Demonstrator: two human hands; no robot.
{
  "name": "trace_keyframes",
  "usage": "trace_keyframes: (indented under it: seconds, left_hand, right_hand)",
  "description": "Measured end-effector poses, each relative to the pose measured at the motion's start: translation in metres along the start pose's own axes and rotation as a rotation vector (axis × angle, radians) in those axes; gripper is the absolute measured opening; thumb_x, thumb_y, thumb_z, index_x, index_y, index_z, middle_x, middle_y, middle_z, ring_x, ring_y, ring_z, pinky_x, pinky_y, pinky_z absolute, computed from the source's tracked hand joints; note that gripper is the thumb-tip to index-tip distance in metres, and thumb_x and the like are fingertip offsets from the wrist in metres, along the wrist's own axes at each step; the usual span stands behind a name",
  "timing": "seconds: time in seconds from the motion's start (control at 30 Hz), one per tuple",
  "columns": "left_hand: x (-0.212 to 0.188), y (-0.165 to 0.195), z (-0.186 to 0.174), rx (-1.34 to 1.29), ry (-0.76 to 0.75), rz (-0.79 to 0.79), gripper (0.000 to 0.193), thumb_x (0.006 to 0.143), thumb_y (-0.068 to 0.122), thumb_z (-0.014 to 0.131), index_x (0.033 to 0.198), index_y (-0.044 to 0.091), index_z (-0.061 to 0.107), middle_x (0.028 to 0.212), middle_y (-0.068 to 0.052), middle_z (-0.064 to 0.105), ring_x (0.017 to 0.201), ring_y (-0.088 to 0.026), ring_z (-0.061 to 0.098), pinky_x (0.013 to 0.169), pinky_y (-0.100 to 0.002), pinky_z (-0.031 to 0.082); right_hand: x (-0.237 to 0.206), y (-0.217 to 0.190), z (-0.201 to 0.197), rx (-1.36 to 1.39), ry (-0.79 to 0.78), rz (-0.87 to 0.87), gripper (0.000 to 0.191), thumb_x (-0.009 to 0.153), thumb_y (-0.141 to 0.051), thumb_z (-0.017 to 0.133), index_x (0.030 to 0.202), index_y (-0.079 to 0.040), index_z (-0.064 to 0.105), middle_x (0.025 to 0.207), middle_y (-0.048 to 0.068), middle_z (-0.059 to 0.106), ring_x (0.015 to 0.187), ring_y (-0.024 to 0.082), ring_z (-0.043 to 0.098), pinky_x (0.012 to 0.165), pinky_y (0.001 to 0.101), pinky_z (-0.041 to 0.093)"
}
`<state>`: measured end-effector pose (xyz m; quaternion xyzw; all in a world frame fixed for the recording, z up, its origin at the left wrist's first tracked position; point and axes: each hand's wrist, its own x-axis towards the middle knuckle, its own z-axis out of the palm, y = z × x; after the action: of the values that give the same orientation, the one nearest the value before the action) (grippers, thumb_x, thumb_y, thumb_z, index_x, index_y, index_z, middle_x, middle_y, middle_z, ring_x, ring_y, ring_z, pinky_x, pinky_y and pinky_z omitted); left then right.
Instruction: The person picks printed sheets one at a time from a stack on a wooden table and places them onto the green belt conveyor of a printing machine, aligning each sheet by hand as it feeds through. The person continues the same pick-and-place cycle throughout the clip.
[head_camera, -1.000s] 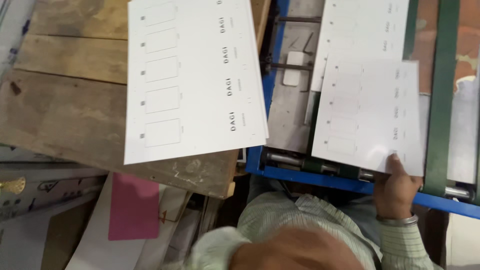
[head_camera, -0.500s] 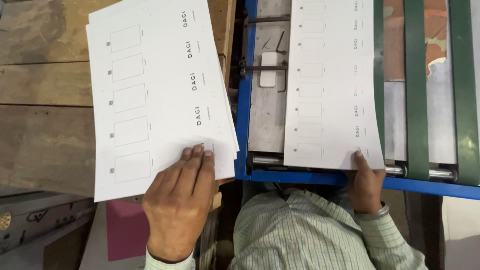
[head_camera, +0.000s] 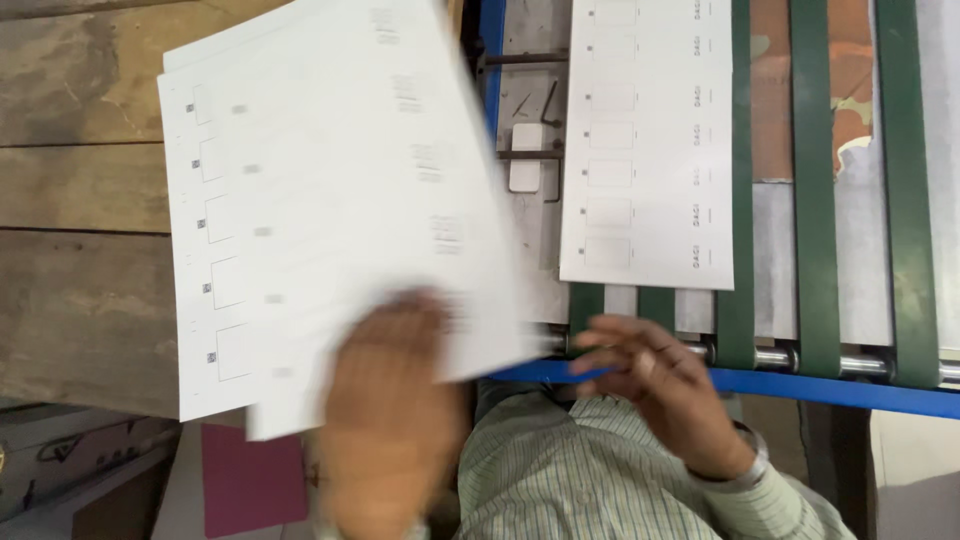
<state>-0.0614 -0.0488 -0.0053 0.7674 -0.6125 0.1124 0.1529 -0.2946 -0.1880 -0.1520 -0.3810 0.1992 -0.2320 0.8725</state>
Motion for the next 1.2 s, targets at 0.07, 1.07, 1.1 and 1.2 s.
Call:
trace_keyframes:
  seconds: [0.07,1.07,1.1,1.2]
  left_hand:
    - [-0.001,0.043,0.027,-0.009,-0.048,0.12,0.044,0.085,0.015,0.069,0.124,-0.005,0.067,0.132,-0.022,0.068,0.13,-0.035,0.061,0.117,-0.056,0.038]
    - [-0.018,-0.03,0.007,0.234,0.226,0.01,0.023,0.082,0.0,0.08,0.103,0.006,0.075,0.101,-0.006,0.075,0.084,-0.021,0.07,0.075,-0.034,0.057]
    - [-0.017,-0.031,0.008,0.225,0.231,0.012,0.023,0.081,-0.001,0.079,0.103,0.006,0.075,0.099,-0.005,0.075,0.083,-0.021,0.069,0.074,-0.035,0.057]
    - [-0.016,-0.032,0.011,0.215,0.216,0.013,0.025,0.079,0.0,0.079,0.103,0.005,0.075,0.097,-0.006,0.074,0.08,-0.021,0.069,0.072,-0.034,0.056]
  right_hand:
    - [-0.002,-0.004,0.033,0.088,-0.124,-0.103,0.056,0.104,-0.022,0.057,0.153,-0.004,0.037,0.15,0.016,0.051,0.135,0.029,0.056,0.108,0.044,0.054]
    - [0.005,0.052,-0.087,-0.103,0.789,-0.193,0.039,0.099,-0.011,0.057,0.135,0.003,0.051,0.125,0.016,0.065,0.104,0.028,0.071,0.077,0.0403,0.063]
    - [0.008,0.048,-0.089,-0.064,0.763,-0.167,0.039,0.101,-0.015,0.056,0.135,0.002,0.051,0.124,0.015,0.066,0.105,0.027,0.071,0.079,0.0407,0.063]
    - [0.008,0.041,-0.097,0.005,0.668,-0.105,0.039,0.106,-0.025,0.053,0.135,0.001,0.051,0.123,0.017,0.065,0.107,0.028,0.07,0.086,0.0425,0.061]
